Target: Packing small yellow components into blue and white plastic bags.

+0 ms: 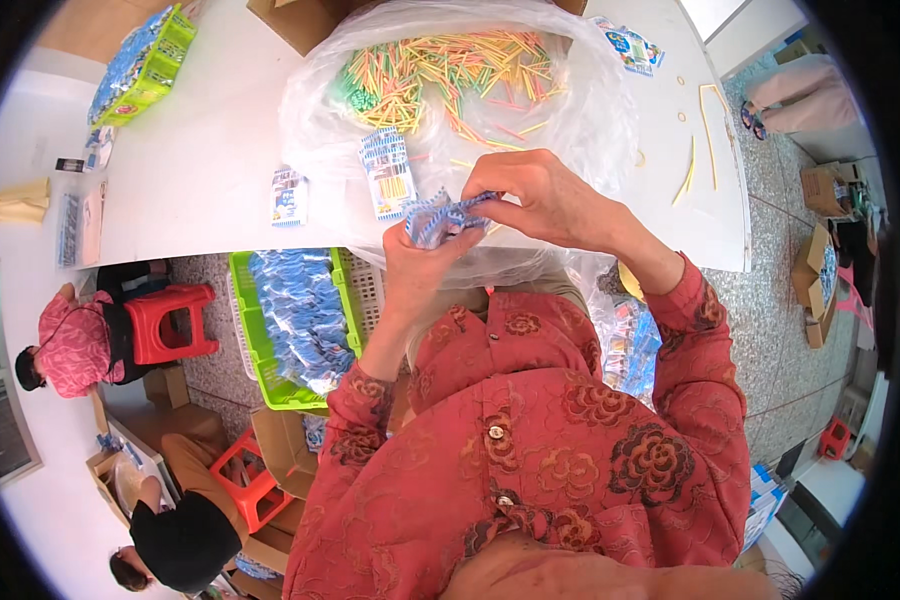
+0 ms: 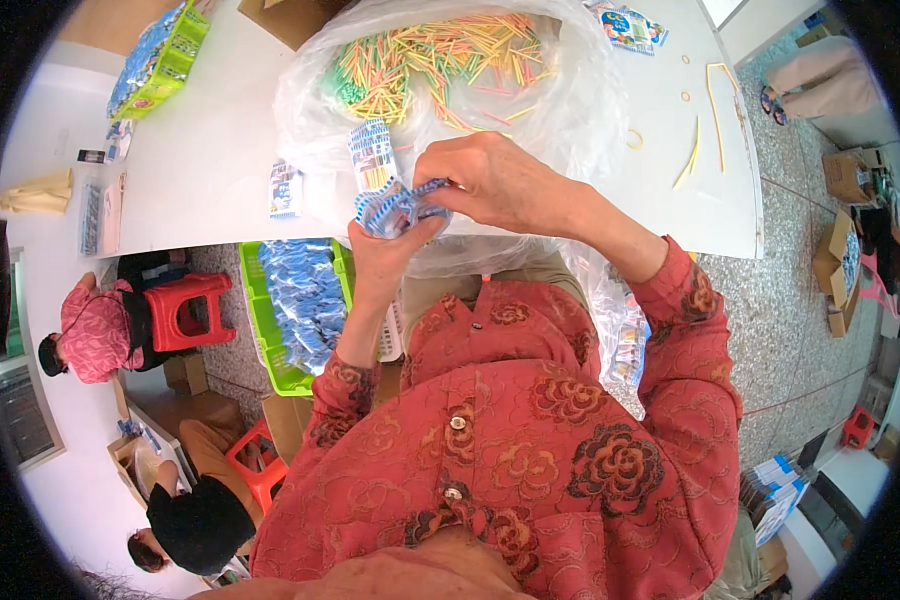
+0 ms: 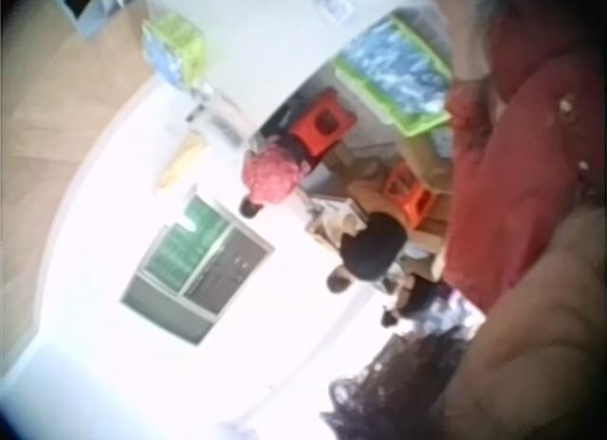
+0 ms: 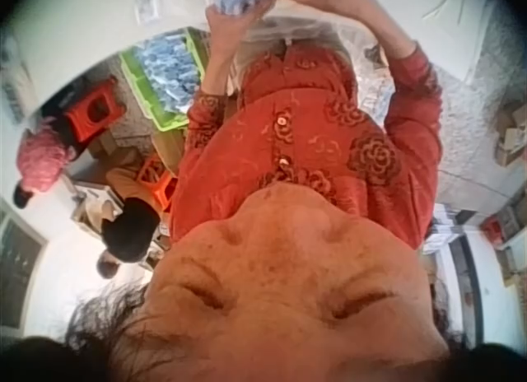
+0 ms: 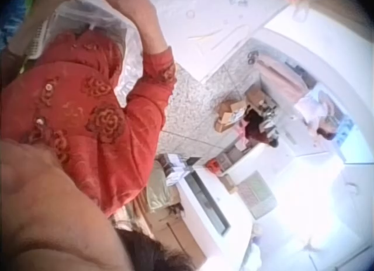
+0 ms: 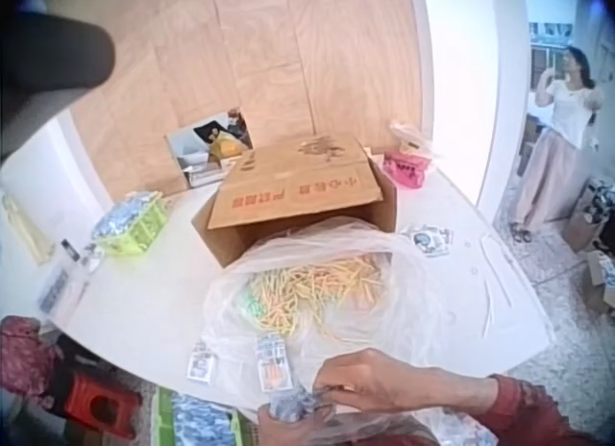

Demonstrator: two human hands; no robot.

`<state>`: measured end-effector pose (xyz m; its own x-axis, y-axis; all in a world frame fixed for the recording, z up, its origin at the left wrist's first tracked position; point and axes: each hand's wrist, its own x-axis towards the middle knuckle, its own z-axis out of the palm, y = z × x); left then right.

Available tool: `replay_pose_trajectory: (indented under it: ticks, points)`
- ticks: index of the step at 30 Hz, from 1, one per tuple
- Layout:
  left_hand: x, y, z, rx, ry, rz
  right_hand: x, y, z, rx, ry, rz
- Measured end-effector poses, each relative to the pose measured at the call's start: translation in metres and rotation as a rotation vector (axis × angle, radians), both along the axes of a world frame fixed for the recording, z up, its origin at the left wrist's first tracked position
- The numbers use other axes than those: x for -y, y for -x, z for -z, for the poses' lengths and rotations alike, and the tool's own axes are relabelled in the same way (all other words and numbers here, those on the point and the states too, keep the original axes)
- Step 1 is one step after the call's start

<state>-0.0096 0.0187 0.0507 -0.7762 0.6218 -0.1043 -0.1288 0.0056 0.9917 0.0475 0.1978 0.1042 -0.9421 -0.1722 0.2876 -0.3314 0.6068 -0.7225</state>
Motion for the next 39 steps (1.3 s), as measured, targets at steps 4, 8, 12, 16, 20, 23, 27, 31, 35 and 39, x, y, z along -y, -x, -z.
replay_pose_trajectory:
  ticks: [4,8,12,16,20,23,27,31,35,39]
  points:
    - [-0.001,-0.005,-0.004,0.014,-0.04,-0.01,-0.001,-0.002,0.001,-0.005,0.016,0.042]
    - [-0.002,-0.006,-0.002,-0.009,-0.047,-0.032,0.002,-0.002,0.002,-0.112,0.076,0.048]
    - [-0.006,-0.006,-0.007,0.076,-0.14,-0.107,0.008,-0.004,-0.003,-0.332,-0.022,0.13]
    - [-0.003,-0.003,0.002,0.02,-0.139,-0.081,0.01,-0.012,-0.003,-0.35,-0.12,0.117]
    - [-0.007,-0.006,0.002,-0.004,-0.138,-0.105,0.015,-0.013,-0.001,-0.36,-0.203,0.201]
    - [-0.008,-0.006,0.006,-0.04,-0.099,-0.144,0.017,-0.014,-0.001,-0.422,-0.298,0.191]
    - [-0.006,-0.003,0.013,-0.172,-0.032,-0.161,0.023,-0.022,-0.003,-0.48,-0.443,0.205]
    - [-0.007,-0.009,0.009,-0.173,-0.006,-0.196,0.026,-0.023,0.0,-0.477,-0.493,0.16]
    - [-0.003,-0.015,0.012,0.011,-0.06,-0.066,0.019,-0.023,0.009,-0.358,-0.506,0.199]
    - [-0.001,-0.017,0.004,0.049,-0.099,-0.033,0.017,-0.021,0.018,-0.378,-0.44,0.217]
